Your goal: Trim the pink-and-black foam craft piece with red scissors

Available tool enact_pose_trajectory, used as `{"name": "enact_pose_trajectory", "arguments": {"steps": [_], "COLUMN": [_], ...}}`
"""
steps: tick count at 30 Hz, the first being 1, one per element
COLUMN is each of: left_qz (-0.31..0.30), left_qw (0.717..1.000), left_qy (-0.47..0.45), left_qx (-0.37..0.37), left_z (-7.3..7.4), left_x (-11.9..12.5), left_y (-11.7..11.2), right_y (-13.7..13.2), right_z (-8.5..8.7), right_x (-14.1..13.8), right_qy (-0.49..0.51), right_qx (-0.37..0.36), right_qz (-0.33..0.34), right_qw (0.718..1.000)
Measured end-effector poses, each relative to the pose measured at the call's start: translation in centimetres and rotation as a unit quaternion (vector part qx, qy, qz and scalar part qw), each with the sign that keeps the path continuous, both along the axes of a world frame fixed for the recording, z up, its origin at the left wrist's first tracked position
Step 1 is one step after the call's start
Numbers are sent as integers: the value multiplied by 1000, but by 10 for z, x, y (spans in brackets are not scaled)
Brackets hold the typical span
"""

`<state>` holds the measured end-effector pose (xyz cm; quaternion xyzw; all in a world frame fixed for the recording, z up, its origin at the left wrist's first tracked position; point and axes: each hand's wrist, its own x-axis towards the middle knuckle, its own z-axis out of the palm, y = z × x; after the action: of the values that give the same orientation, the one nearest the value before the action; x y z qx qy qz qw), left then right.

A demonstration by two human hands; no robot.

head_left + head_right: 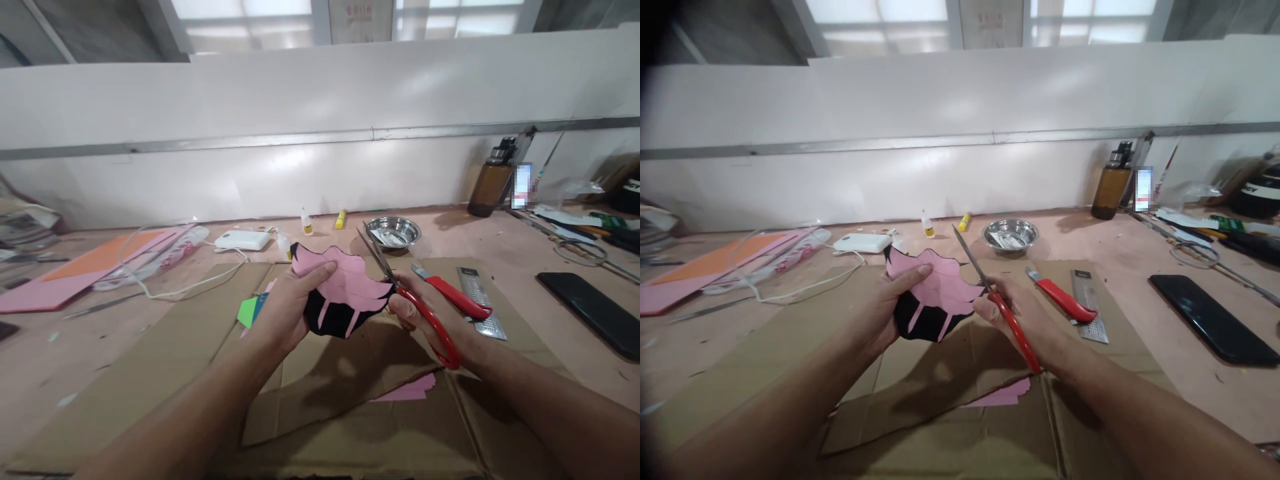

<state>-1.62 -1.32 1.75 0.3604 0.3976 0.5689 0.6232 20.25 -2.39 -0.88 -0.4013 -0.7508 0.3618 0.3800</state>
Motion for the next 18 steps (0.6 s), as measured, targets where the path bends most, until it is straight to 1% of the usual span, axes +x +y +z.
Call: {"name": "enact_pose_trajectory", "arguments": {"steps": [4,8,10,12,15,18], "left_qz": [1,-18,-36,-54,-85,-107], "left_qw": [1000,997,996,995,993,992], "left_qy": [16,64,82,82,56,32], "left_qx": [-15,-26,-21,-33,-65,-62], "left_z": [1,-7,-11,-15,-19,-22], "left_x": [5,8,11,15,19,20], "left_y": [-3,-7,-9,-11,-14,-15], "right_y": [8,7,5,3,0,0], "right_z": [-6,-4,-3,-4,-8,-10], "right_x": [-3,-5,-6,-6,-7,-8], "right_qy": [89,148,153,142,103,115], "right_qx": [-51,-92,-96,-86,-55,-64], "right_qz": [-42,-18,-8,-7,-37,-49], "right_qw": [994,985,984,986,992,990]}}
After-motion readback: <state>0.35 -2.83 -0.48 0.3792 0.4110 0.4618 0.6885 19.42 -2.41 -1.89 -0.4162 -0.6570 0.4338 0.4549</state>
